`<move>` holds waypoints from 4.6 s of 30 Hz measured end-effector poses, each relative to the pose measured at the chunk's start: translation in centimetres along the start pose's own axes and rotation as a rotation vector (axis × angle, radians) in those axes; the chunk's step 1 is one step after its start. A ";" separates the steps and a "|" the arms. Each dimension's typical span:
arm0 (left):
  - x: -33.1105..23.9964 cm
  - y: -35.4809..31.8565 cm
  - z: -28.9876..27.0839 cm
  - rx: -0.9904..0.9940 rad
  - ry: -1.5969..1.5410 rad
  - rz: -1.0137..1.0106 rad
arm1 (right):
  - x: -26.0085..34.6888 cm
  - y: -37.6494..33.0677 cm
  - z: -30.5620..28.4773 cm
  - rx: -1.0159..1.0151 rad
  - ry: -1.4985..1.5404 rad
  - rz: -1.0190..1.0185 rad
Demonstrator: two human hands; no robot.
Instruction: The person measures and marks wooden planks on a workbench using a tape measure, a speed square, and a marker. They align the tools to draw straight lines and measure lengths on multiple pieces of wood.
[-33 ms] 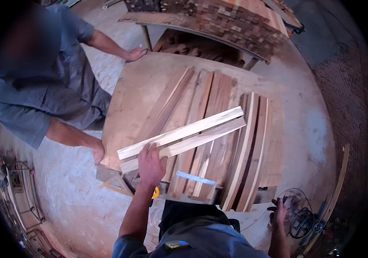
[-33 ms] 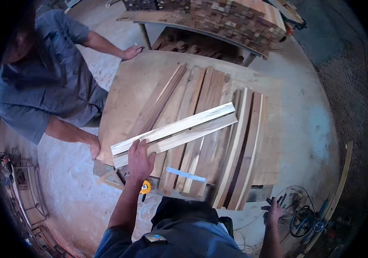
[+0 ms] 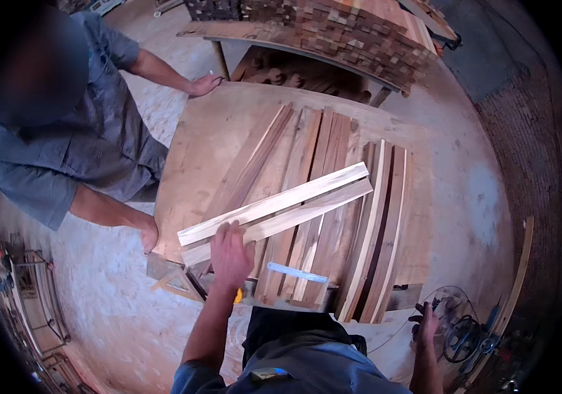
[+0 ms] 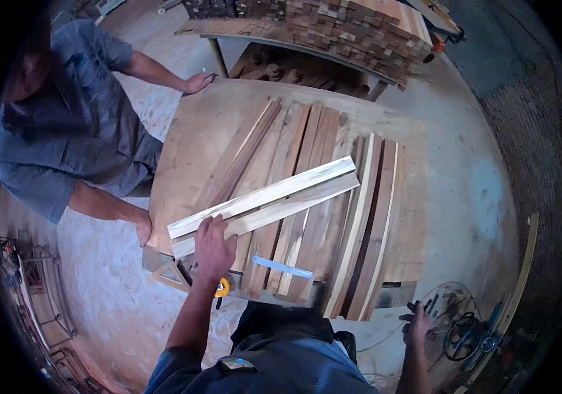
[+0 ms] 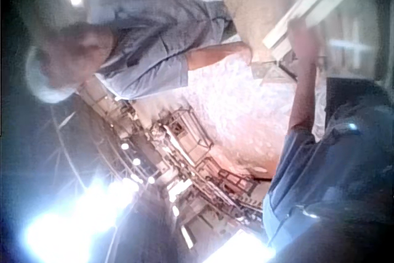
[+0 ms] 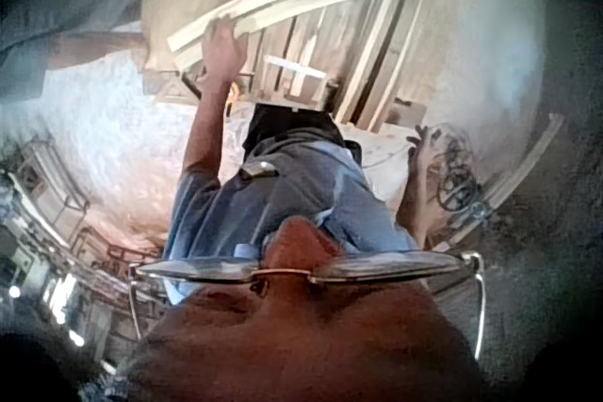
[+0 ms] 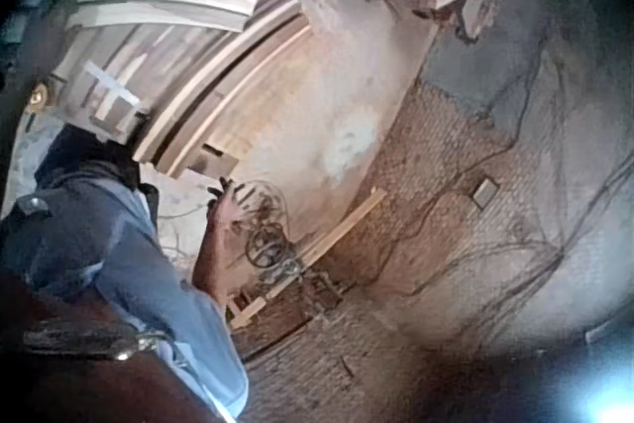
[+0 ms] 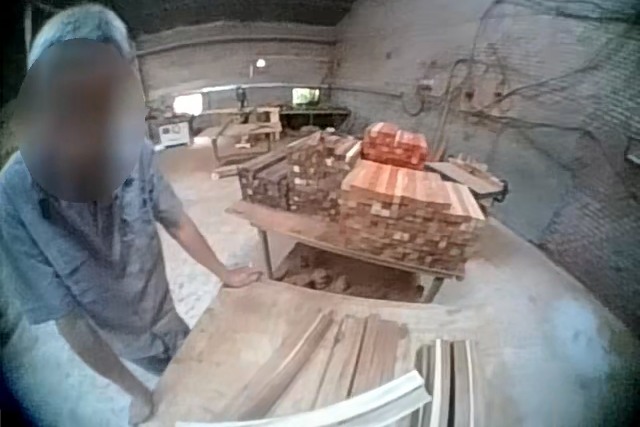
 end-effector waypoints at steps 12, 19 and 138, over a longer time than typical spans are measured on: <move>-19.8 3.8 10.4 0.478 -0.170 0.099 | -1.7 -0.4 -6.2 -0.034 0.171 0.000; -18.2 -4.1 3.4 0.467 -0.366 0.131 | -3.2 1.9 -10.3 -0.068 0.293 0.030; -7.4 -0.2 9.5 0.562 -0.105 -0.287 | -0.6 2.6 -3.4 0.067 0.079 -0.041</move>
Point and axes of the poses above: each hand's wrist, its own y-axis towards the middle knuckle, its own z-axis out of the palm, x = y × z, the point moved 10 cm from there along y, towards the middle knuckle, and after that the axes turned 14 degrees about y, right-handed, at the moved point
